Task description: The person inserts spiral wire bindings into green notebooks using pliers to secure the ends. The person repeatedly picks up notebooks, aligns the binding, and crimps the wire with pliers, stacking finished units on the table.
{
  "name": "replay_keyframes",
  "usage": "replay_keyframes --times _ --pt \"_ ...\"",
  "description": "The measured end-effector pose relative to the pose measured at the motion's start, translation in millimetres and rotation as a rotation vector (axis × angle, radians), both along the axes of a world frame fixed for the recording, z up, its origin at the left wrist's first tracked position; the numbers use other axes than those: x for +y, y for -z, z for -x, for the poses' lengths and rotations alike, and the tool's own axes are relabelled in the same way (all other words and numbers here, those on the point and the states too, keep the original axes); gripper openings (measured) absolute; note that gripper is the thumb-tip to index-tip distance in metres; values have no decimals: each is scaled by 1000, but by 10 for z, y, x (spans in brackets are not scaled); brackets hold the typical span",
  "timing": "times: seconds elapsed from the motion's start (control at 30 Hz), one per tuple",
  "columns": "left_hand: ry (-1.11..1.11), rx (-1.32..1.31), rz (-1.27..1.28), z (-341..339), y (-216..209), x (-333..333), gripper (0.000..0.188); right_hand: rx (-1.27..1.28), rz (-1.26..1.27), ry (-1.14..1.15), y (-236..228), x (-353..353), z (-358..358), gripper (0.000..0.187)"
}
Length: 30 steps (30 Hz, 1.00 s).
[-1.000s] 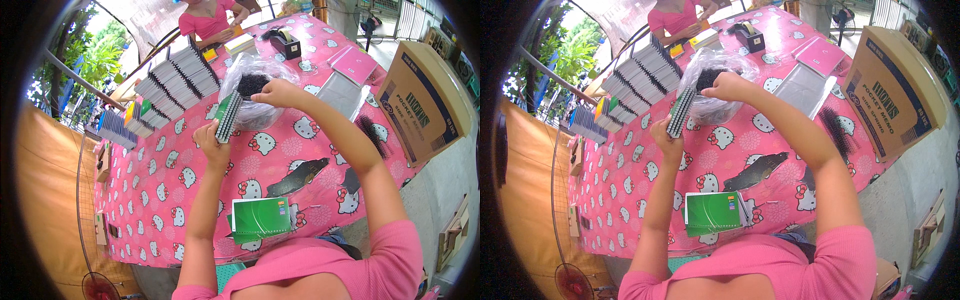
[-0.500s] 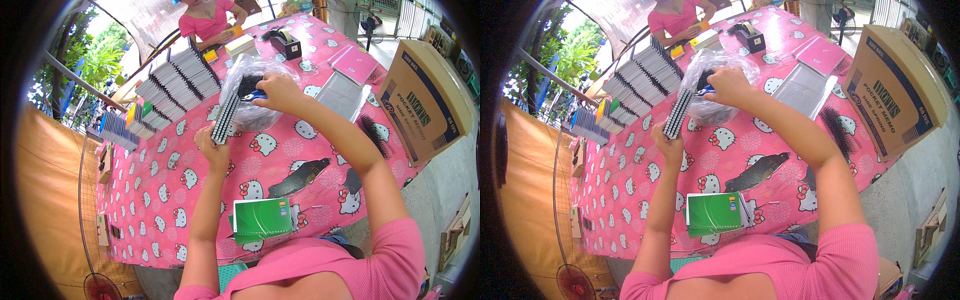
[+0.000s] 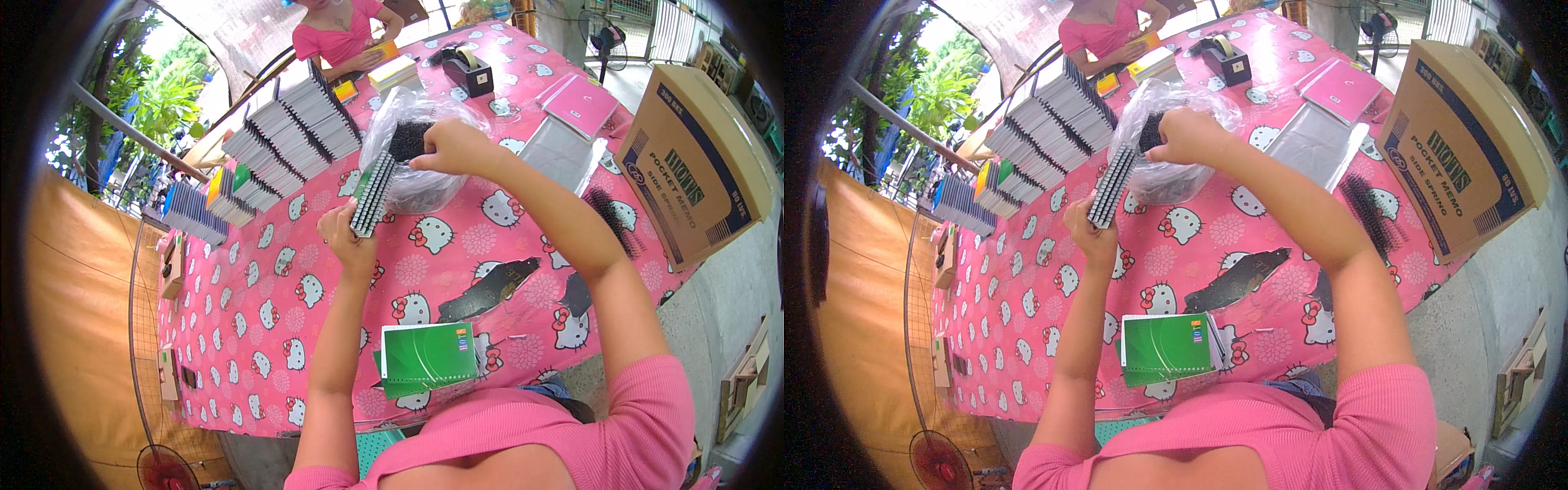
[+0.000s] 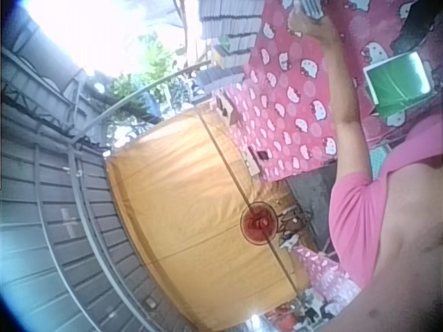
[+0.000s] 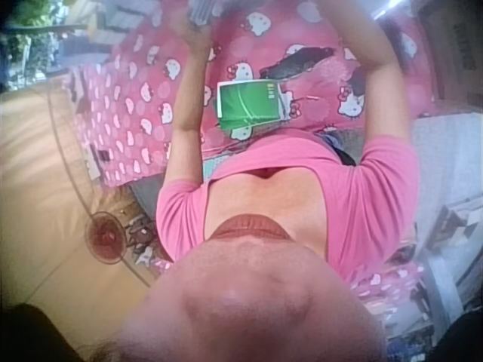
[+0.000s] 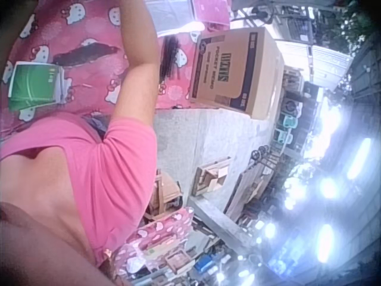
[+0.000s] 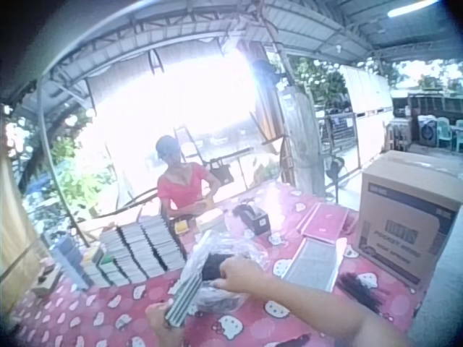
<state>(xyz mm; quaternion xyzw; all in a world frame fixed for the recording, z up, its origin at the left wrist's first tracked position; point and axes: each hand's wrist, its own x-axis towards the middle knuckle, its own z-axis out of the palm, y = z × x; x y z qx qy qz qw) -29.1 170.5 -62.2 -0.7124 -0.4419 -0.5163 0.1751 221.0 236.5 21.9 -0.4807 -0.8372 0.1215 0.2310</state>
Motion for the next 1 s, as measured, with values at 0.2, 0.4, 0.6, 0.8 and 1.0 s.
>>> replay_keyframes --times 0.2,0.4,0.6,0.8,1.0 --pt "-21 65 -9 27 3 -13 36 649 905 40 -13 -70 24 49" --pt "-57 -280 158 156 305 -100 30 324 308 -8 699 -389 125 48" --pt "328 -1121 658 333 761 -591 33 -51 -63 -8 1568 -1232 7 46" --pt "341 -941 642 377 1049 -790 55 173 -328 -233 1286 -1129 561 45" --pt "370 -560 732 588 788 -823 87 253 -498 -464 1322 -785 1056 38"
